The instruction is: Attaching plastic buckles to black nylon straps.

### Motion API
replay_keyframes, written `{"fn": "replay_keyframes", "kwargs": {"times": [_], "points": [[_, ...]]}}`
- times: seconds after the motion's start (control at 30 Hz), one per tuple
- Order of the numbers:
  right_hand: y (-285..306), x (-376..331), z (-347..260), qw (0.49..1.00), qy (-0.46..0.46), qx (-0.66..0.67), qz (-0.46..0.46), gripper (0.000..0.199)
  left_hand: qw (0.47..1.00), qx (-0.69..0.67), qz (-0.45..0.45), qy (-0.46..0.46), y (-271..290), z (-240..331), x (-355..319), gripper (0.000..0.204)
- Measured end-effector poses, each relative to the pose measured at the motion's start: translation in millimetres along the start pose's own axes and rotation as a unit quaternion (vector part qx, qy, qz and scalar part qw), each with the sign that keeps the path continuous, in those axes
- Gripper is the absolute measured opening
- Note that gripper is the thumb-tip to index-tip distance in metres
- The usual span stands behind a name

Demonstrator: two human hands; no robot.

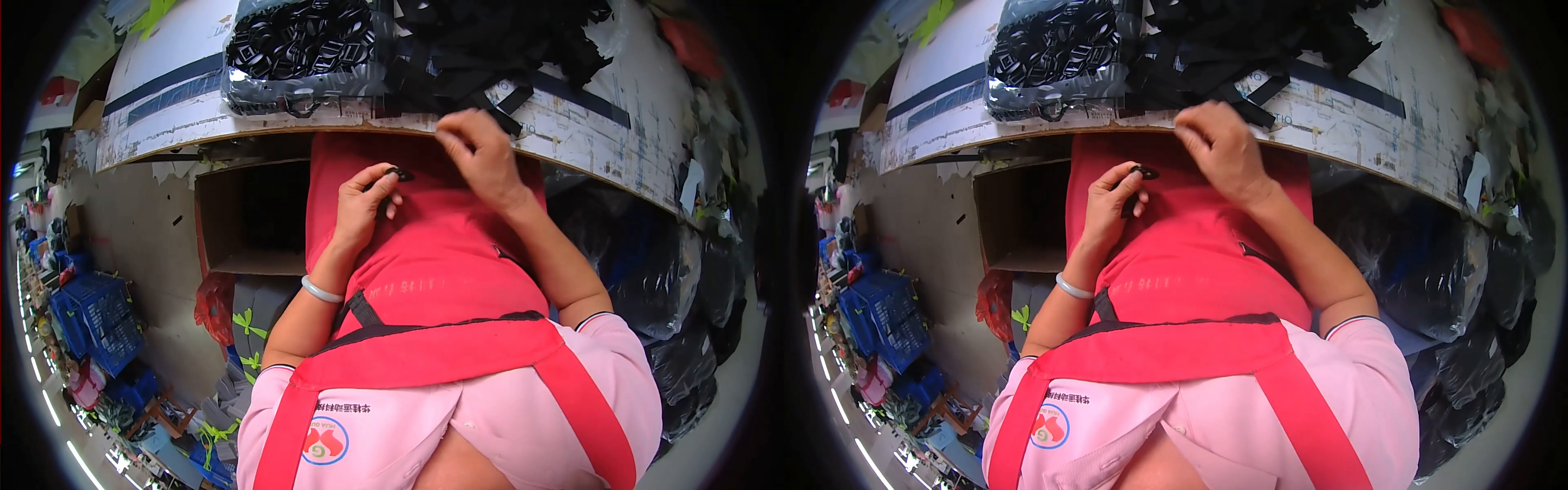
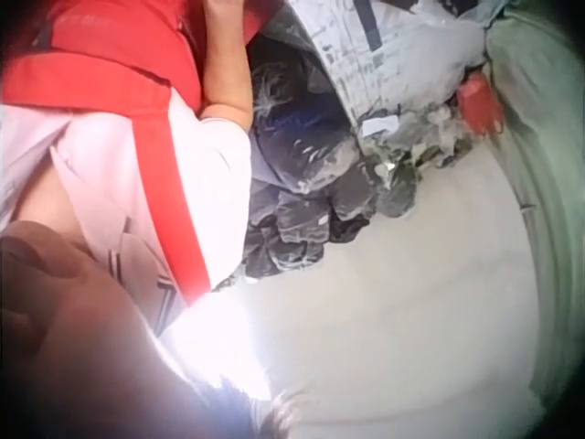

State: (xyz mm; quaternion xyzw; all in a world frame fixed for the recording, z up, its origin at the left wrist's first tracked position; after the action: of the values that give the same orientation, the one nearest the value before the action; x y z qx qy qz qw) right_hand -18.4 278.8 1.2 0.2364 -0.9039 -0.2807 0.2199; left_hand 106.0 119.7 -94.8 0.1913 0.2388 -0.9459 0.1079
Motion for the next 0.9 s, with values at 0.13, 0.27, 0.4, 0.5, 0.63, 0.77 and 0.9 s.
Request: {"fn": "replay_keyframes", "kwargs": {"times": [0.13, 0.27, 0.4, 0.5, 0.63, 0.77, 0.9], "points": [[18, 37, 15, 0.982, 0.07, -0.168, 0.042, 0.025, 0.993, -0.115, -0.008, 0.015, 0, 4, 8, 0.018], [23, 51, 44, 0.97, 0.135, -0.188, 0.074, 0.018, 0.991, -0.118, -0.007, 0.063, -4, 3, 13, 0.018], [49, 54, -9, 0.938, 0.255, -0.153, 0.178, 0.024, 0.993, -0.083, 0.018, 0.082, -4, 5, 6, 0.021], [45, 34, -56, 0.971, 0.216, 0.001, 0.1, 0.027, 0.992, -0.084, 0.032, 0.086, -8, 8, 5, 0.02], [-13, 0, -39, 0.966, -0.094, 0.206, -0.128, 0.014, 0.995, -0.071, 0.005, 0.071, -9, 7, 6, 0.02], [-46, -31, -2, 0.872, -0.301, 0.324, -0.212, 0.015, 0.996, -0.065, 0.005, 0.056, -5, 4, 6, 0.027], [-55, -36, 4, 0.813, -0.377, 0.383, -0.225, 0.016, 0.995, -0.087, 0.014, 0.044, -1, 2, 6, 0.028]]}}
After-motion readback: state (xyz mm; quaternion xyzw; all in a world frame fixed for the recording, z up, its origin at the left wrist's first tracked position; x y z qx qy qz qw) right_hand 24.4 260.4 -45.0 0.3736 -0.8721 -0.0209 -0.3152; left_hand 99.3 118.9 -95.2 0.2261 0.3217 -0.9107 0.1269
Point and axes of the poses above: each hand's wrist, its own x-axis towards the middle knuckle, its own y-axis out of the back of the hand, z = x × y, the point moved 4 cm from there along x, towards the middle knuckle
